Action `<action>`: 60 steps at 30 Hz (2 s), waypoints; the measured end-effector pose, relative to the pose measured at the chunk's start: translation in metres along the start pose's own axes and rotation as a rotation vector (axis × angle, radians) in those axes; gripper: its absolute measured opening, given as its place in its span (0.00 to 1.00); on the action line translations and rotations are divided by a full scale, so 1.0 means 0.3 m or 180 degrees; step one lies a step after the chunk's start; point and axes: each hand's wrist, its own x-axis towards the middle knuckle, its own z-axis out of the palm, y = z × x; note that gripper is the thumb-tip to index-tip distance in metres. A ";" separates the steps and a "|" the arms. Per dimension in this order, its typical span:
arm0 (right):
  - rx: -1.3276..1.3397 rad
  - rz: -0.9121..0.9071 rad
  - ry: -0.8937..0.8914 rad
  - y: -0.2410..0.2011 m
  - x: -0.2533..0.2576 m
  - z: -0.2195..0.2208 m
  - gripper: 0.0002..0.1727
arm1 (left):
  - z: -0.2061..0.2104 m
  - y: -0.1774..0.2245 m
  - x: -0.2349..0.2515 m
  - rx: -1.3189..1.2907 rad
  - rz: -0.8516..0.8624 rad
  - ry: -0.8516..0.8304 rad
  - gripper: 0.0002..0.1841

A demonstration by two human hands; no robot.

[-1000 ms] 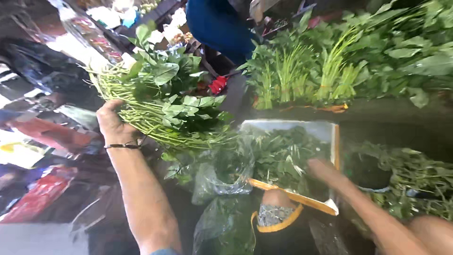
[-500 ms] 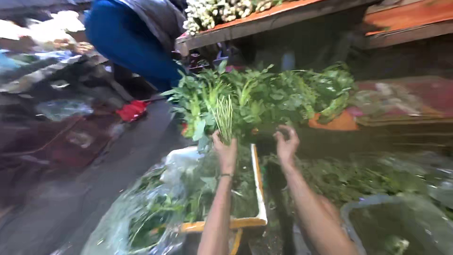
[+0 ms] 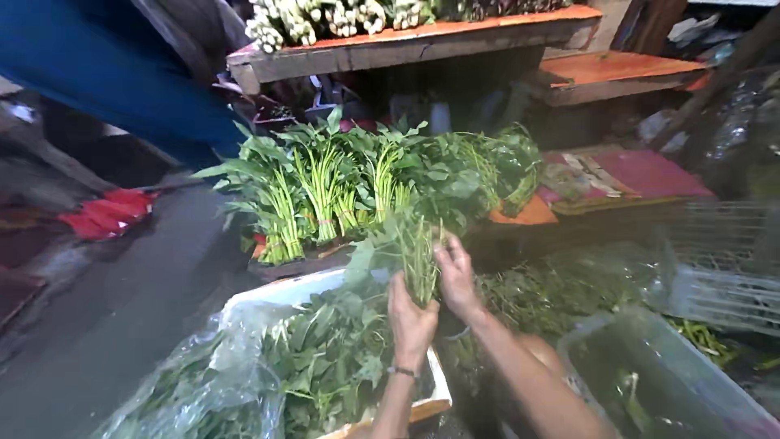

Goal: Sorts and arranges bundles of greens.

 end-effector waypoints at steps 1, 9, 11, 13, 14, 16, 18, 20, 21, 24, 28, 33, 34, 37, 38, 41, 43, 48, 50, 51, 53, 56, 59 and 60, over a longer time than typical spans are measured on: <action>0.0057 0.0339 0.0051 0.008 -0.006 0.012 0.21 | 0.005 -0.014 0.002 -0.0223 -0.0166 -0.0295 0.40; 0.0244 0.1471 0.0283 0.045 0.005 0.005 0.12 | -0.033 -0.056 0.065 -0.1820 -0.1626 -0.1037 0.19; 0.0166 0.1165 0.0301 0.058 -0.003 0.009 0.10 | -0.051 -0.048 0.069 -0.1587 -0.1512 -0.1009 0.21; 0.0050 0.0821 0.0441 0.079 -0.026 0.018 0.09 | -0.053 -0.047 0.068 -0.1593 -0.1541 -0.0943 0.21; -0.0039 0.0610 0.0479 0.093 -0.039 0.021 0.09 | -0.051 -0.049 0.070 -0.1718 -0.1627 -0.0855 0.18; -0.0149 0.0109 0.0537 0.121 -0.055 0.023 0.09 | -0.051 -0.054 0.079 -0.2137 -0.1816 -0.0651 0.12; 0.0110 -0.0040 0.0592 0.127 -0.048 0.023 0.06 | -0.067 -0.060 0.090 -0.2500 -0.1858 -0.0548 0.10; 0.0540 0.0438 0.0599 0.101 -0.035 0.023 0.03 | -0.092 -0.072 0.102 -0.2669 -0.1795 -0.0567 0.10; 0.0629 0.0840 0.0577 0.084 -0.028 0.023 0.02 | -0.103 -0.076 0.106 -0.2656 -0.1772 -0.0601 0.10; 0.0683 0.1713 0.0444 0.073 -0.022 0.027 0.09 | -0.105 -0.078 0.106 -0.2385 -0.1775 -0.0675 0.10; 0.0476 0.1669 0.0010 0.085 -0.032 0.025 0.22 | -0.082 -0.083 0.105 -0.2071 -0.1832 -0.0664 0.06; 0.0122 0.1593 -0.0442 0.082 -0.021 0.007 0.31 | -0.094 -0.096 0.106 -0.1743 -0.1617 -0.0807 0.06; 0.0114 0.1665 -0.0470 0.080 -0.018 0.007 0.30 | -0.096 -0.095 0.107 -0.1688 -0.1597 -0.0821 0.08; 0.0292 0.1851 -0.0384 0.072 -0.018 0.008 0.24 | -0.099 -0.092 0.112 -0.1606 -0.1605 -0.0830 0.11; 0.0421 0.1891 -0.0332 0.071 -0.021 0.009 0.22 | -0.098 -0.092 0.113 -0.1644 -0.1643 -0.0823 0.11; 0.0976 0.1878 -0.0092 0.078 -0.033 0.013 0.14 | -0.095 -0.090 0.114 -0.1901 -0.1786 -0.0813 0.09; 0.1307 0.1884 0.0077 0.083 -0.033 0.016 0.09 | -0.094 -0.083 0.112 -0.1989 -0.1805 -0.0812 0.08; 0.1426 0.1819 0.0154 0.083 -0.040 0.018 0.07 | -0.080 -0.064 0.099 -0.1829 -0.1799 -0.0840 0.09; 0.1073 0.1813 -0.0111 0.085 -0.039 0.009 0.07 | -0.079 -0.068 0.098 -0.1665 -0.1731 -0.0922 0.11; 0.0883 0.1806 -0.0223 0.081 -0.037 0.009 0.07 | -0.081 -0.073 0.098 -0.1615 -0.1680 -0.0986 0.12; 0.0764 0.1752 -0.0197 0.078 -0.034 0.011 0.05 | -0.082 -0.078 0.098 -0.1698 -0.1620 -0.1054 0.10; 0.0847 0.1635 0.0186 0.076 -0.017 -0.003 0.06 | -0.089 -0.070 0.109 -0.2066 -0.1822 -0.0783 0.01; 0.0453 0.1344 0.0365 0.072 0.015 -0.031 0.11 | -0.110 -0.084 0.130 -0.2056 -0.1936 -0.0365 0.06; 0.0123 0.1253 0.0284 0.069 0.020 -0.046 0.13 | -0.121 -0.099 0.134 -0.1994 -0.1939 -0.0241 0.09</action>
